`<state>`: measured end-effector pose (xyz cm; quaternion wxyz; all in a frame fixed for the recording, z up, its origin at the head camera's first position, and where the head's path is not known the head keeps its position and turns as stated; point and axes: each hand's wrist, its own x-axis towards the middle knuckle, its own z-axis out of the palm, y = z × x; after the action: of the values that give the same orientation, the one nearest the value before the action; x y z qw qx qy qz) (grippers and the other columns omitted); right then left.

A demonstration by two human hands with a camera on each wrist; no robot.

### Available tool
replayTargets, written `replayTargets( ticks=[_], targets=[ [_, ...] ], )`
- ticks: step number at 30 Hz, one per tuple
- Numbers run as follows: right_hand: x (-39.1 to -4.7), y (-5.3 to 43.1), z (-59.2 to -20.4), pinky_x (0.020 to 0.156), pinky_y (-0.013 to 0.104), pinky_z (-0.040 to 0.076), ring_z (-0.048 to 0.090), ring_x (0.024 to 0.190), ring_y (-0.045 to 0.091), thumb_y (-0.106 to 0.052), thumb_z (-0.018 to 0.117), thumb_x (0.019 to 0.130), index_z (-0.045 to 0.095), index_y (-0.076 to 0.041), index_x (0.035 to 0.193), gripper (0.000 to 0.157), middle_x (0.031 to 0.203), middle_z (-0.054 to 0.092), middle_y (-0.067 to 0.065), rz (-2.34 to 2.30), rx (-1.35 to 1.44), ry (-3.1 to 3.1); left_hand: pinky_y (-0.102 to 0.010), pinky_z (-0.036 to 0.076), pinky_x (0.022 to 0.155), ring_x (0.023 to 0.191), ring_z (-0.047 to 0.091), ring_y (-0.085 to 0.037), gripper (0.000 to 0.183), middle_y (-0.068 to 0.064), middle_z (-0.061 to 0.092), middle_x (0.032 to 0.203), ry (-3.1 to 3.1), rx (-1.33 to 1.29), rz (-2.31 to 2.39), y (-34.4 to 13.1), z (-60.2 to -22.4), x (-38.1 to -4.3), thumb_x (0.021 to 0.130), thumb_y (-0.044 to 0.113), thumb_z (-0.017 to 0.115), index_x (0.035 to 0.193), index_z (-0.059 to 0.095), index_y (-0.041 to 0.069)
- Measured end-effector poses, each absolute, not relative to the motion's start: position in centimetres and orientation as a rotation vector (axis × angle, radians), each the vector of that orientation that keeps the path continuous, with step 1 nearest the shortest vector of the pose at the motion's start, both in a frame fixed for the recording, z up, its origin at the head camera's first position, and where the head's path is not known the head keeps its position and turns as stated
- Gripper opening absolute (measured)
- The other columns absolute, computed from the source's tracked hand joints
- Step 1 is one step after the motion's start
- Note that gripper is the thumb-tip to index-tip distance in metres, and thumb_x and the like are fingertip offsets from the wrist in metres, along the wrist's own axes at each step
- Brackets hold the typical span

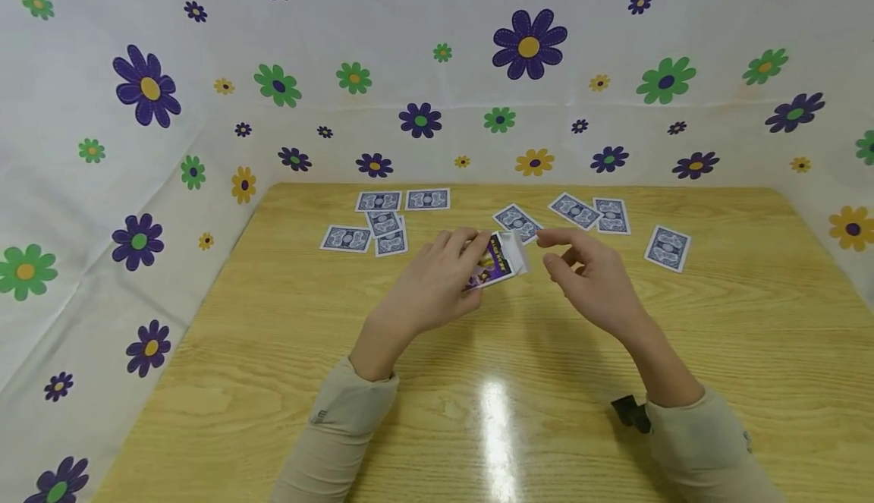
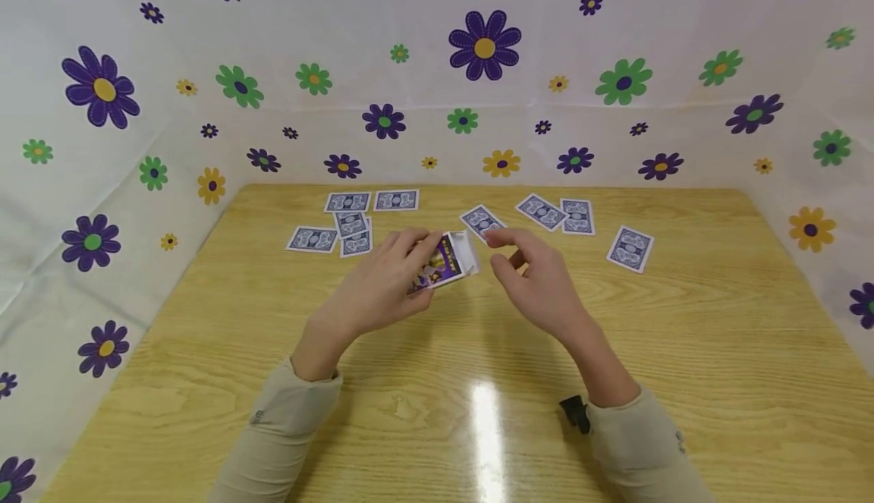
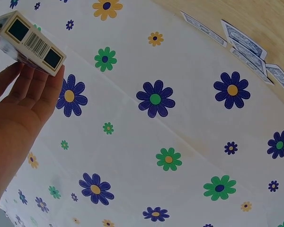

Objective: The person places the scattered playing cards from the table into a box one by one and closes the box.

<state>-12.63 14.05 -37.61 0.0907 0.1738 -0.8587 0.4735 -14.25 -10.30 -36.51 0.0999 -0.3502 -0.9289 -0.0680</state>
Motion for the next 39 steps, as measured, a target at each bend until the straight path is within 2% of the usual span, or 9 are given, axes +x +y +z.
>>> replayTargets(
  ticks=[4, 8, 13, 19, 22, 30, 33, 36, 39],
  targets=[
    [-13.1, 14.8, -37.6, 0.070, 0.027, 0.052, 0.063, 0.093, 0.023, -0.010, 0.055, 0.100, 0.059, -0.005, 0.132, 0.033, 0.123, 0.065, 0.014, 1.343, 0.481, -2.573, -0.039, 0.051, 0.095, 0.120, 0.052, -0.029, 0.071, -0.015, 0.048, 0.140, -2.753, -1.031, -0.189, -10.5, -36.6, -14.2, 0.088, 0.025, 0.067, 0.150, 0.039, 0.003],
    [-13.7, 15.8, -37.4, 0.086, 0.043, 0.053, 0.060, 0.109, 0.031, -0.011, 0.054, 0.100, 0.055, -0.002, 0.137, 0.038, 0.130, 0.060, 0.018, 1.306, 0.449, -2.618, -0.039, 0.050, 0.095, 0.121, 0.051, -0.029, 0.071, -0.014, 0.047, 0.140, -2.769, -1.018, -0.218, -10.5, -36.9, -14.2, 0.089, 0.024, 0.068, 0.151, 0.039, 0.004],
    [-15.1, 17.9, -37.6, 0.100, 0.059, 0.045, 0.047, 0.127, 0.043, -0.013, 0.054, 0.100, 0.043, 0.001, 0.147, 0.050, 0.145, 0.045, 0.026, 1.288, 0.406, -2.751, -0.040, 0.050, 0.096, 0.121, 0.052, -0.029, 0.072, -0.015, 0.048, 0.140, -2.778, -1.020, -0.275, -10.6, -37.3, -14.3, 0.088, 0.024, 0.068, 0.150, 0.039, 0.003],
    [-18.0, 20.5, -38.9, 0.108, 0.069, 0.029, 0.025, 0.139, 0.054, -0.010, 0.055, 0.096, 0.032, 0.004, 0.151, 0.062, 0.154, 0.025, 0.033, 1.123, 0.366, -2.927, -0.040, 0.051, 0.094, 0.118, 0.052, -0.028, 0.072, -0.015, 0.049, 0.138, -2.782, -0.993, -0.298, -10.9, -37.7, -14.3, 0.088, 0.024, 0.069, 0.150, 0.040, 0.003],
    [-19.4, 22.0, -39.7, 0.107, 0.075, 0.022, 0.014, 0.139, 0.061, -0.011, 0.054, 0.092, 0.025, 0.006, 0.153, 0.069, 0.155, 0.014, 0.037, 0.932, 0.276, -3.016, -0.040, 0.051, 0.094, 0.118, 0.052, -0.028, 0.072, -0.015, 0.049, 0.138, -2.779, -0.996, -0.289, -11.0, -37.8, -14.3, 0.088, 0.024, 0.069, 0.150, 0.040, 0.004],
    [-22.4, 26.1, -40.5, 0.107, 0.078, 0.013, 0.000, 0.138, 0.065, -0.018, 0.045, 0.095, 0.003, 0.010, 0.154, 0.077, 0.154, -0.003, 0.042, 0.647, 0.107, -3.281, -0.040, 0.050, 0.095, 0.120, 0.051, -0.029, 0.073, -0.015, 0.049, 0.138, -2.793, -0.982, -0.288, -11.1, -37.7, -14.5, 0.088, 0.024, 0.069, 0.151, 0.038, 0.004],
    [-23.0, 26.9, -40.9, 0.109, 0.076, 0.010, -0.001, 0.138, 0.065, -0.021, 0.043, 0.097, 0.002, 0.012, 0.153, 0.077, 0.153, -0.003, 0.044, 0.665, 0.052, -3.359, -0.040, 0.050, 0.096, 0.120, 0.051, -0.029, 0.074, -0.015, 0.048, 0.139, -2.802, -0.972, -0.267, -11.3, -37.8, -14.5, 0.087, 0.025, 0.069, 0.151, 0.038, 0.004],
    [-23.2, 27.8, -41.6, 0.109, 0.075, 0.013, 0.003, 0.136, 0.065, -0.022, 0.044, 0.097, 0.007, 0.017, 0.150, 0.075, 0.150, 0.005, 0.046, 0.626, 0.004, -3.418, -0.041, 0.050, 0.097, 0.121, 0.051, -0.029, 0.074, -0.015, 0.048, 0.140, -2.809, -0.973, -0.253, -11.5, -37.9, -14.4, 0.088, 0.026, 0.069, 0.151, 0.038, 0.004],
    [-23.3, 28.7, -42.0, 0.107, 0.072, 0.025, 0.025, 0.128, 0.062, -0.022, 0.045, 0.096, 0.019, 0.023, 0.144, 0.070, 0.141, 0.024, 0.047, 0.571, 0.004, -3.451, -0.041, 0.049, 0.098, 0.122, 0.051, -0.029, 0.074, -0.015, 0.048, 0.140, -2.811, -0.977, -0.261, -11.5, -37.9, -14.4, 0.088, 0.026, 0.069, 0.151, 0.038, 0.004]
  ],
)
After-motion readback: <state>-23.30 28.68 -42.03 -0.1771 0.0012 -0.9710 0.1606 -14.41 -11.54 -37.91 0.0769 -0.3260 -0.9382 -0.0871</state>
